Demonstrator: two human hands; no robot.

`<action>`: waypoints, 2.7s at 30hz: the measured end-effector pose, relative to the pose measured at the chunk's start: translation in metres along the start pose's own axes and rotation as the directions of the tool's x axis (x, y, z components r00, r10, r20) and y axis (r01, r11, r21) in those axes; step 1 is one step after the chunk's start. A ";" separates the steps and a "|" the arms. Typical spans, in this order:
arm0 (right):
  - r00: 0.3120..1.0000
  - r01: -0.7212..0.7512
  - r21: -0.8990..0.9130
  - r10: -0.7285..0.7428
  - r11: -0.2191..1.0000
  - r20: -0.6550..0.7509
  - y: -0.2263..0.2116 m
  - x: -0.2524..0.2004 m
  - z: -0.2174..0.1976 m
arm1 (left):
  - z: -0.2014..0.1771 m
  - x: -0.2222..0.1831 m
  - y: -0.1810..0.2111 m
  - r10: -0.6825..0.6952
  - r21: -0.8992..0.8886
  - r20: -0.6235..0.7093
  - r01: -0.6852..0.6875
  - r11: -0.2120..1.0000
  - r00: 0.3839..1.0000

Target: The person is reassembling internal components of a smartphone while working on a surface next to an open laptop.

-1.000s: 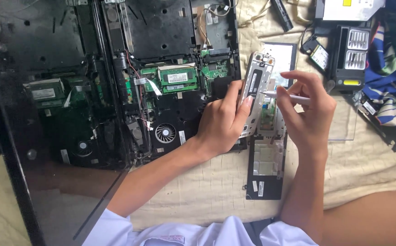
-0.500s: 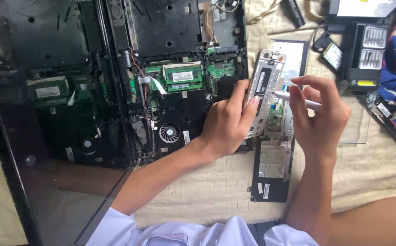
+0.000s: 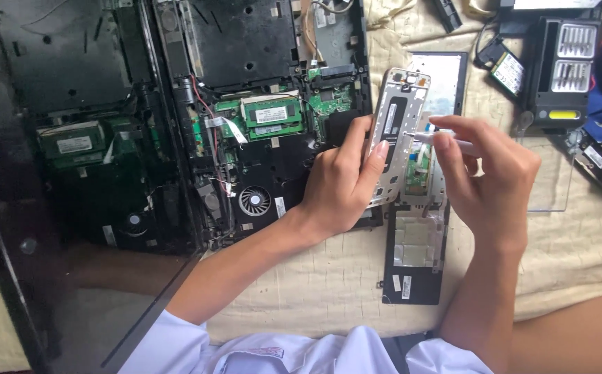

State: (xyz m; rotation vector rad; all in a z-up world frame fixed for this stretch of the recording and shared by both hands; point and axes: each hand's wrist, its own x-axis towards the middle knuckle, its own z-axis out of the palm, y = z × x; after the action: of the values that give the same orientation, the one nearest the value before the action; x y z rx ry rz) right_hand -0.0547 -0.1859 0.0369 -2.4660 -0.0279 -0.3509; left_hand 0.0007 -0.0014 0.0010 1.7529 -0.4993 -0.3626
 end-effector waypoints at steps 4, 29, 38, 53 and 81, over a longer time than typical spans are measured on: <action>0.997 0.040 -0.020 -0.041 0.999 -0.072 0.013 -0.004 0.007 | 0.000 0.000 0.000 0.009 -0.008 0.009 -0.009 1.000 1.000; 0.999 0.018 -0.017 -0.018 1.000 -0.037 0.000 0.000 0.005 | 0.001 0.001 -0.002 0.003 0.021 -0.011 -0.003 1.000 1.000; 1.000 0.020 0.015 -0.020 1.000 0.008 -0.006 0.002 0.000 | 0.002 0.001 -0.003 0.013 0.004 -0.006 -0.013 1.000 1.000; 0.999 -0.007 -0.017 0.008 1.000 0.031 0.000 0.000 0.000 | 0.002 0.001 -0.004 0.018 0.005 -0.016 -0.018 1.000 1.000; 0.996 0.081 -0.024 -0.082 0.996 -0.040 0.003 -0.001 0.003 | 0.003 0.001 -0.005 0.030 0.012 -0.019 -0.029 0.999 0.999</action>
State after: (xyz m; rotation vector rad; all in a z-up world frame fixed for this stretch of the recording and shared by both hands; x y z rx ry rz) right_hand -0.0543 -0.1859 0.0328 -2.4838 -0.1083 -0.4385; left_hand 0.0006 -0.0038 -0.0044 1.7567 -0.5142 -0.3228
